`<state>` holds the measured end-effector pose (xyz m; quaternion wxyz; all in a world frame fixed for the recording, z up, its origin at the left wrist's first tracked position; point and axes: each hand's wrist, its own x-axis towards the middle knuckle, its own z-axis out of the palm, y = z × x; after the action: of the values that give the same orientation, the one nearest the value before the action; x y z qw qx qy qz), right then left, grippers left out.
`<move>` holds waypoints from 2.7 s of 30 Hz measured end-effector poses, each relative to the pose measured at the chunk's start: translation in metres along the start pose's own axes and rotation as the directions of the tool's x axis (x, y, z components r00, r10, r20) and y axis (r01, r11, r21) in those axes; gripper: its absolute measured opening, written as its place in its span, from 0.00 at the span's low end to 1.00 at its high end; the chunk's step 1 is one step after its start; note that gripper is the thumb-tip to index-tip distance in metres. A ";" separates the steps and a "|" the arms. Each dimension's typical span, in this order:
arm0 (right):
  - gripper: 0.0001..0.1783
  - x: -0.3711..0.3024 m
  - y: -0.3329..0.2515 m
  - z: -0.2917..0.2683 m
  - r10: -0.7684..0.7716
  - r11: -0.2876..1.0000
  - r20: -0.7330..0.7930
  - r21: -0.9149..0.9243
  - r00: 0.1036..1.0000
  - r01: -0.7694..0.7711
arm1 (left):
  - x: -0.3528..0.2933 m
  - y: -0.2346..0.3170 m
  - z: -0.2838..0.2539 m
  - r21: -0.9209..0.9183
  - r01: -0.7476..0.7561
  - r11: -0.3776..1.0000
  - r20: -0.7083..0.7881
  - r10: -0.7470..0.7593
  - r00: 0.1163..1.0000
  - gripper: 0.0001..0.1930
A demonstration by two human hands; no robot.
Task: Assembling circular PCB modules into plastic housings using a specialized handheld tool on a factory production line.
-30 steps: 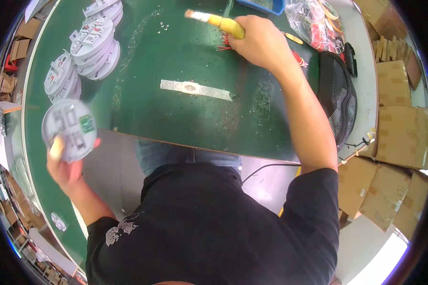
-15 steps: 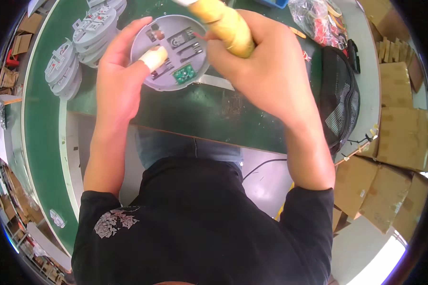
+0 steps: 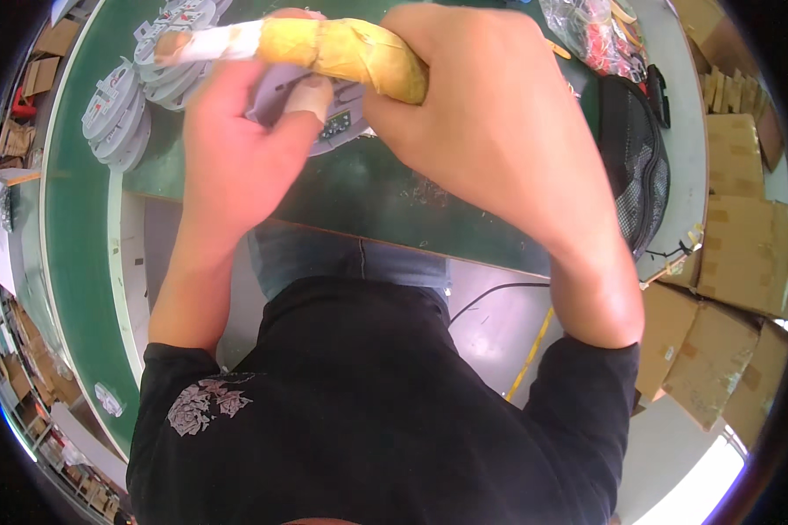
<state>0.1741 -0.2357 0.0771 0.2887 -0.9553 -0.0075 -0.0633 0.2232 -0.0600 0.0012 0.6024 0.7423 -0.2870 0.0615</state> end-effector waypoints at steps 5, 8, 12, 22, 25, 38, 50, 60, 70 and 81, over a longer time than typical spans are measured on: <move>0.10 0.019 -0.007 -0.015 -0.094 0.989 0.137 -0.099 0.986 0.108 | -0.003 0.004 -0.001 0.128 0.001 0.992 0.089 -0.012 0.996 0.19; 0.11 0.022 -0.005 -0.018 -0.104 0.992 0.177 -0.058 0.979 0.115 | 0.003 0.012 0.003 0.151 -0.033 0.988 0.108 0.017 0.994 0.20; 0.10 0.018 -0.007 -0.012 -0.049 0.999 0.161 -0.005 0.986 0.050 | 0.004 0.009 0.005 0.205 -0.082 0.975 0.055 0.073 0.996 0.21; 0.12 -0.029 0.028 0.063 -0.288 0.957 -0.315 -0.130 0.904 0.260 | -0.001 -0.015 0.008 -0.588 0.383 0.712 0.069 -0.428 0.901 0.17; 0.14 -0.030 0.028 0.069 -0.321 0.941 -0.309 -0.211 0.895 0.264 | -0.001 -0.020 0.013 -0.574 0.398 0.716 0.003 -0.484 0.875 0.18; 0.22 -0.018 0.024 0.056 -0.246 0.968 -0.145 -0.091 0.958 0.235 | -0.002 -0.039 0.001 -0.705 0.410 0.579 0.114 -0.478 0.871 0.12; 0.11 0.095 0.072 0.019 0.193 0.137 -0.431 0.902 0.882 0.410 | -0.023 -0.056 -0.005 0.344 -0.488 0.803 0.345 0.375 0.860 0.16; 0.11 0.143 0.063 0.084 0.202 0.065 -0.366 0.930 0.908 0.361 | -0.022 -0.068 -0.021 0.123 -0.257 0.959 0.260 0.218 0.941 0.15; 0.12 0.108 0.062 0.045 -0.188 -0.142 -0.312 0.947 0.931 0.288 | 0.050 -0.063 -0.017 0.273 -0.152 0.950 0.121 0.123 0.985 0.23; 0.13 0.070 0.084 -0.004 -0.300 -0.196 -0.274 0.955 0.914 0.222 | 0.066 -0.034 0.001 0.058 0.327 0.943 0.482 -0.313 0.818 0.12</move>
<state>0.2472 -0.3090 0.0428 0.8817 -0.3903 -0.2561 -0.0690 0.2944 -0.0807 0.0008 0.5229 0.7630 -0.3008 -0.2322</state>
